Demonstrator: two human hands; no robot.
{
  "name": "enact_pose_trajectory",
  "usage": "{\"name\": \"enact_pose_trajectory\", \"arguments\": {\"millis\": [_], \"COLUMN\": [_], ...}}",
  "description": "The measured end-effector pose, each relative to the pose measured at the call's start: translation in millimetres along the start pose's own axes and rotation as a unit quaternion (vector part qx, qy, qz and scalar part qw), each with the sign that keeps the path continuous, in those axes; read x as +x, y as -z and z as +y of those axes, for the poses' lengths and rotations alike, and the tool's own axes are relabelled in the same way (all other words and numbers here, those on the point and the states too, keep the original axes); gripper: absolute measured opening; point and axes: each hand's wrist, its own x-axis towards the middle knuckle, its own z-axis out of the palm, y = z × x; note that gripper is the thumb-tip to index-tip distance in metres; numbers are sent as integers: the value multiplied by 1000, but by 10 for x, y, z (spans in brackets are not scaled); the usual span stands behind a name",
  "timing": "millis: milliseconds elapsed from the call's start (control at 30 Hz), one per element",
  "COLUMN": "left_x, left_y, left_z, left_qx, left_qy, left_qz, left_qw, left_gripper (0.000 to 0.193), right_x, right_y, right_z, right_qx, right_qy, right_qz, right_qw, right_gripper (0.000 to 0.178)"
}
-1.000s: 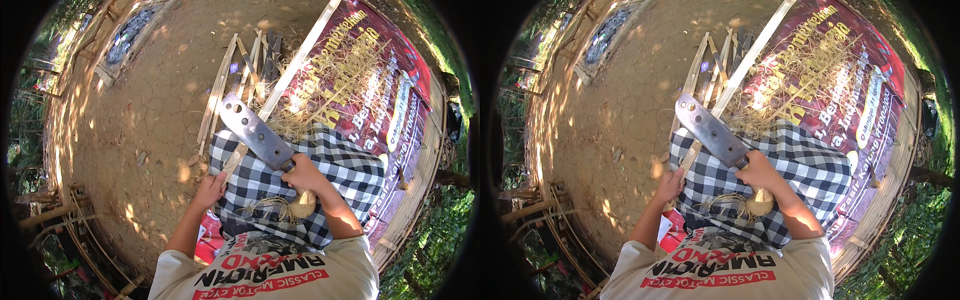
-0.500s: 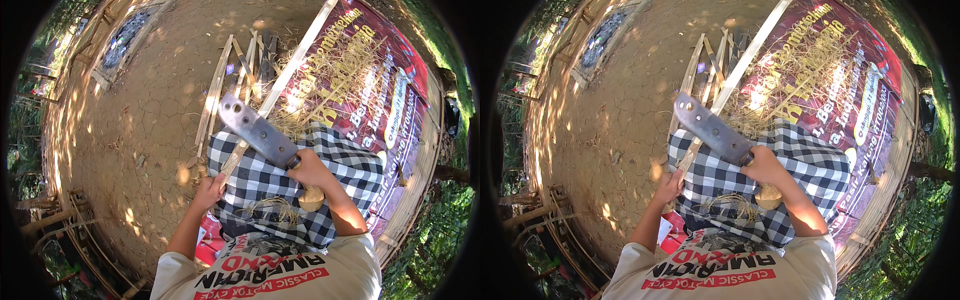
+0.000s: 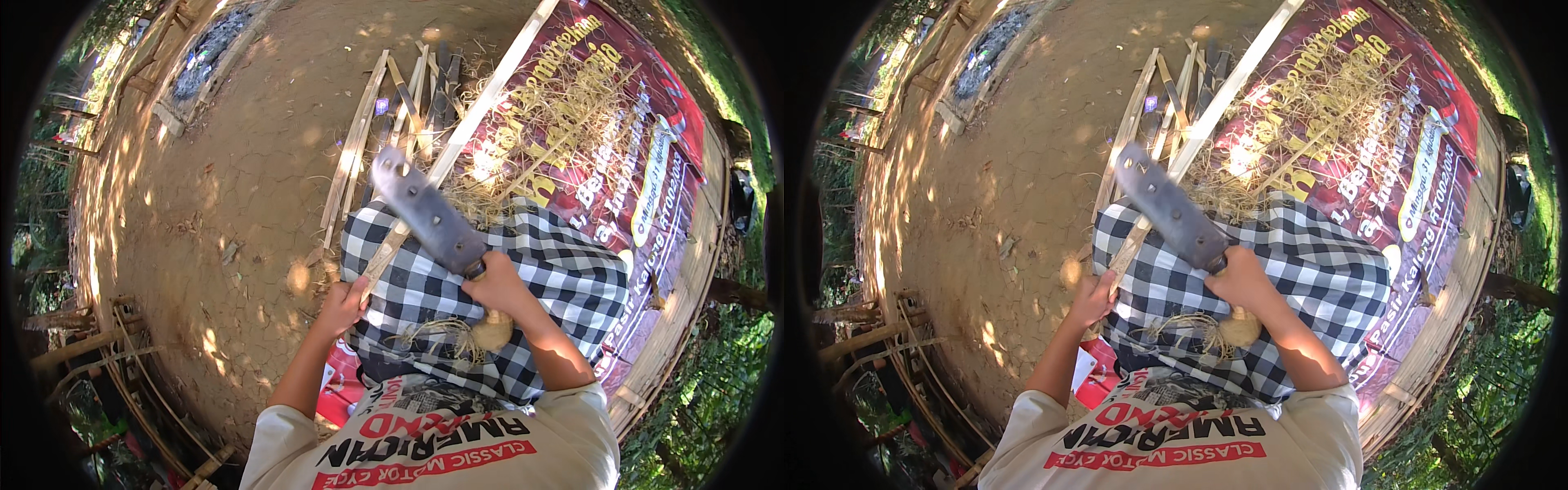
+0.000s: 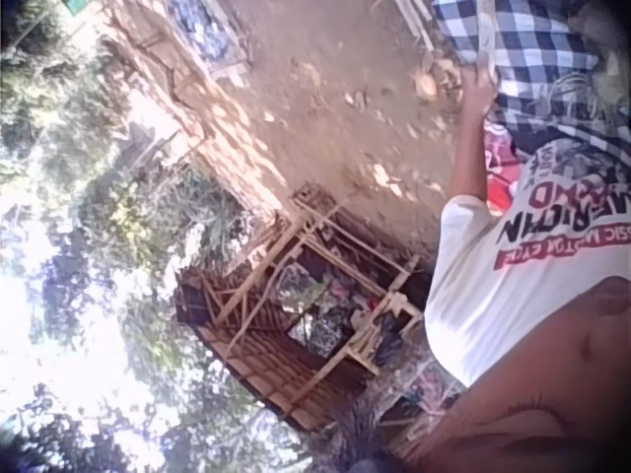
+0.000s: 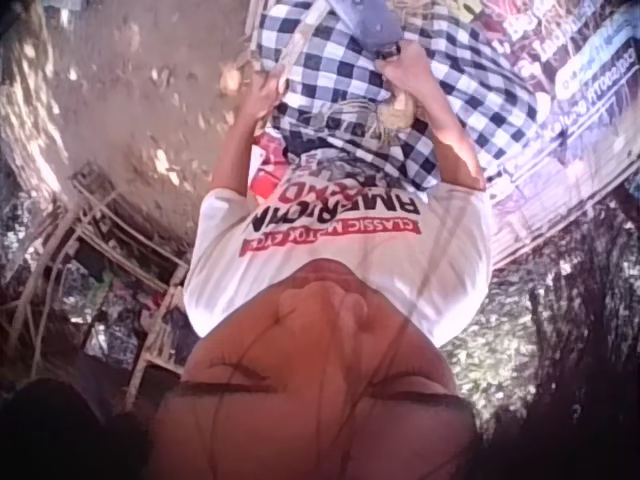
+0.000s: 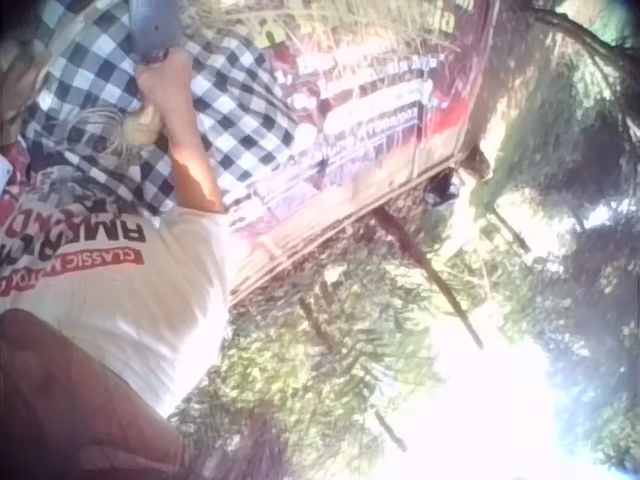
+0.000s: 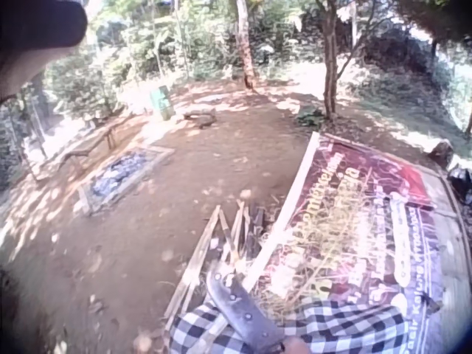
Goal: The person shaves a thin wooden strip using a large cleaver-style blade, removing small curls of wood while holding the strip with their other hand.
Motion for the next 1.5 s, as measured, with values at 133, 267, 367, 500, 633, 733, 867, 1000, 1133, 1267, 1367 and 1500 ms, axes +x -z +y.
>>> {"name": "enact_pose_trajectory", "arguments": {"millis": [133,267,367,500,633,733,867,1000,1133,1267,1367,1500], "left_x": [14,19,16,4,-27,-91,-208,-319,-217,-101,-116,-95], "left_y": [71,32,32,56,-2,-81,-118,-50,116,189,228,218], "left_z": [-25,-63,-49,-22,-196,-268,-253,-75,-85,-100,-110,-93], "left_qx": [23,5,-5,46,112,200,249,272,303,277,251,295], "left_qy": [15,-6,23,4,-107,-191,-245,-225,-182,-139,-138,-92], "left_qz": [-5,12,13,7,54,119,164,126,62,19,4,10], "left_qw": [1000,1000,1000,999,987,954,923,927,934,951,958,951], "left_gripper": [59,61,62,59,51,40,31,31,36,42,38,44], "right_x": [-32,-25,-4,-104,-208,-222,-212,-149,-83,-31,-39,22], "right_y": [32,86,150,117,103,129,275,426,358,-19,-72,130], "right_z": [-50,-106,-68,-24,21,78,50,13,-4,4,-35,-129], "right_qx": [-98,189,232,231,247,259,243,178,126,60,33,107], "right_qy": [98,2,6,10,22,17,31,67,93,134,135,77], "right_qz": [-90,-10,49,78,73,81,99,133,149,143,114,142], "right_qw": [986,982,971,970,966,962,965,973,976,979,984,981], "right_gripper": [34,19,19,18,16,14,15,17,20,30,29,27]}}
